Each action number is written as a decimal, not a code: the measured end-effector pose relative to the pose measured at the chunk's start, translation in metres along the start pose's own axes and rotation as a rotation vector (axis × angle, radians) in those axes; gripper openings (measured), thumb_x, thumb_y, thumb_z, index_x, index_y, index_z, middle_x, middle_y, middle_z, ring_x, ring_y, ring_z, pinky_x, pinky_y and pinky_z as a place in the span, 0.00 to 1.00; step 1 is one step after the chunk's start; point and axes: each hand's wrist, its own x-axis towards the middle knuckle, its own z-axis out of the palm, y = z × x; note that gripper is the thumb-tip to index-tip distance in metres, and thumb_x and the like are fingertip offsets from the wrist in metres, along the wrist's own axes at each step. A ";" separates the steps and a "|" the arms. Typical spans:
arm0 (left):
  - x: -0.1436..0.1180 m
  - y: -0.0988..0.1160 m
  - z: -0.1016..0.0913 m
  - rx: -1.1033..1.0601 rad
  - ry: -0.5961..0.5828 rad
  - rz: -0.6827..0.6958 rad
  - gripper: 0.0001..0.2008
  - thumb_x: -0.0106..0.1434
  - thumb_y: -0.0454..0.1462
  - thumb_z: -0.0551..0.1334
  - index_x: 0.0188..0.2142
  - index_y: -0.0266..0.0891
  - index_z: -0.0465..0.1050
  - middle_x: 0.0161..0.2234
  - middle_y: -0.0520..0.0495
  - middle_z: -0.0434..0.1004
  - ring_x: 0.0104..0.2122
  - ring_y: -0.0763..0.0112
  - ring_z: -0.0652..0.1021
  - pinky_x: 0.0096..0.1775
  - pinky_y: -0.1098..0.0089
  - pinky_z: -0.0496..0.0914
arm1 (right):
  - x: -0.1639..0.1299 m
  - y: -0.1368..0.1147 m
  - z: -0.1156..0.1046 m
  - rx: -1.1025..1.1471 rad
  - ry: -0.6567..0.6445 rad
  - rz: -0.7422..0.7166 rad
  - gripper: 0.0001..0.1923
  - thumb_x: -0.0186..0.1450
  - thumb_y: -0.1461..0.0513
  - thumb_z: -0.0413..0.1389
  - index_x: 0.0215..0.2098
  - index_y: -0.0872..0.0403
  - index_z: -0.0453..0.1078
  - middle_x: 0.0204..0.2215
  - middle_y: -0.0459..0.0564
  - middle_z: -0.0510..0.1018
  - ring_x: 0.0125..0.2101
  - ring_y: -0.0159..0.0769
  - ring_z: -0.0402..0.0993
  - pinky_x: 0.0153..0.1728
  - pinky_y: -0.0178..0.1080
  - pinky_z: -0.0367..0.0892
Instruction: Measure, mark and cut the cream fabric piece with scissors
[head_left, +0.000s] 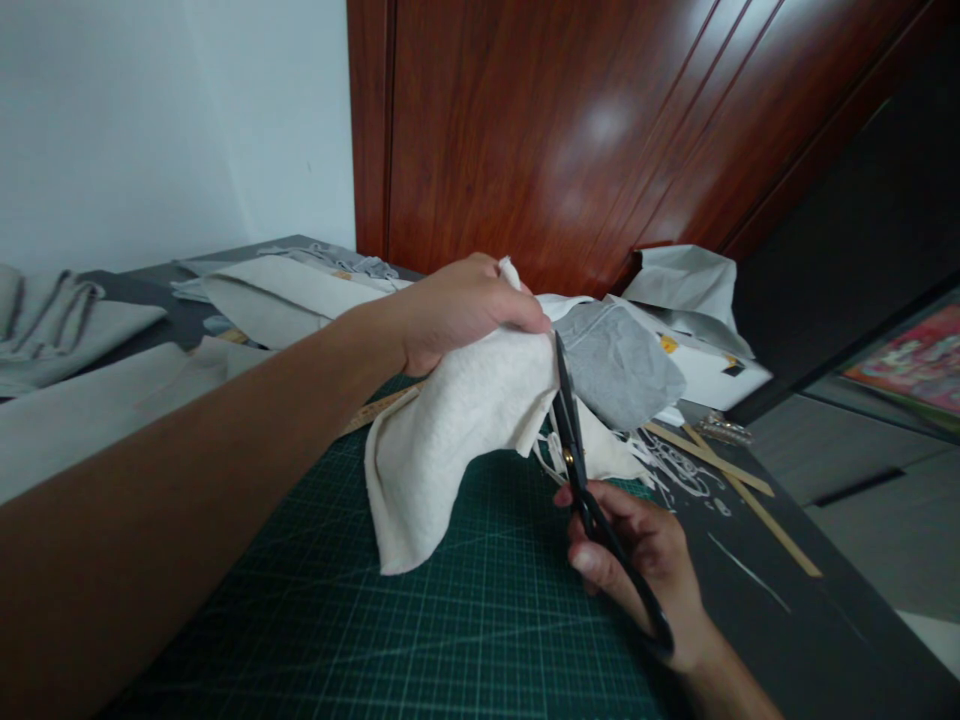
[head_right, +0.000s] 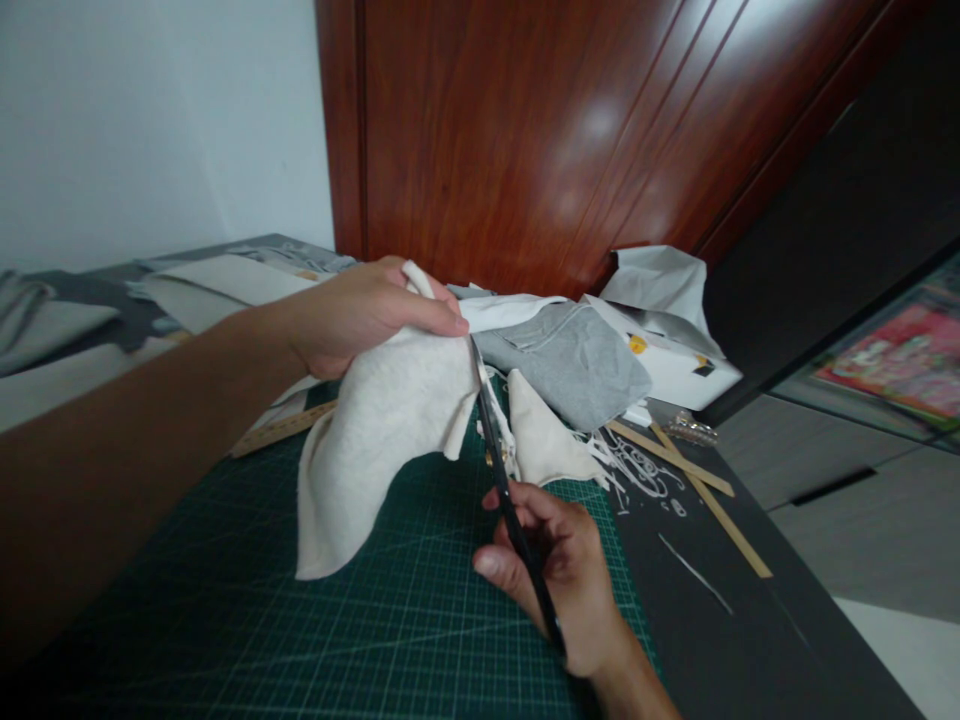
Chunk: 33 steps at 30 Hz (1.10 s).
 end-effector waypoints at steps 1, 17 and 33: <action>0.000 0.000 0.000 0.002 0.004 0.001 0.05 0.52 0.33 0.69 0.26 0.33 0.75 0.23 0.50 0.72 0.23 0.73 0.75 0.29 0.72 0.63 | 0.000 0.000 0.000 -0.004 0.001 -0.007 0.14 0.62 0.54 0.70 0.43 0.51 0.78 0.21 0.39 0.68 0.18 0.28 0.61 0.17 0.31 0.57; -0.007 0.004 0.001 0.047 -0.034 0.086 0.07 0.55 0.32 0.67 0.24 0.36 0.71 0.23 0.50 0.69 0.23 0.75 0.71 0.25 0.72 0.61 | 0.001 -0.002 0.000 -0.037 -0.012 -0.009 0.14 0.63 0.54 0.70 0.42 0.51 0.77 0.20 0.39 0.67 0.18 0.28 0.61 0.17 0.31 0.57; -0.003 0.001 -0.001 0.003 -0.012 0.067 0.07 0.54 0.32 0.69 0.23 0.36 0.73 0.23 0.49 0.73 0.21 0.74 0.73 0.23 0.73 0.64 | -0.001 -0.002 -0.001 -0.055 -0.022 0.006 0.12 0.63 0.56 0.70 0.41 0.50 0.76 0.19 0.37 0.65 0.17 0.27 0.60 0.18 0.31 0.56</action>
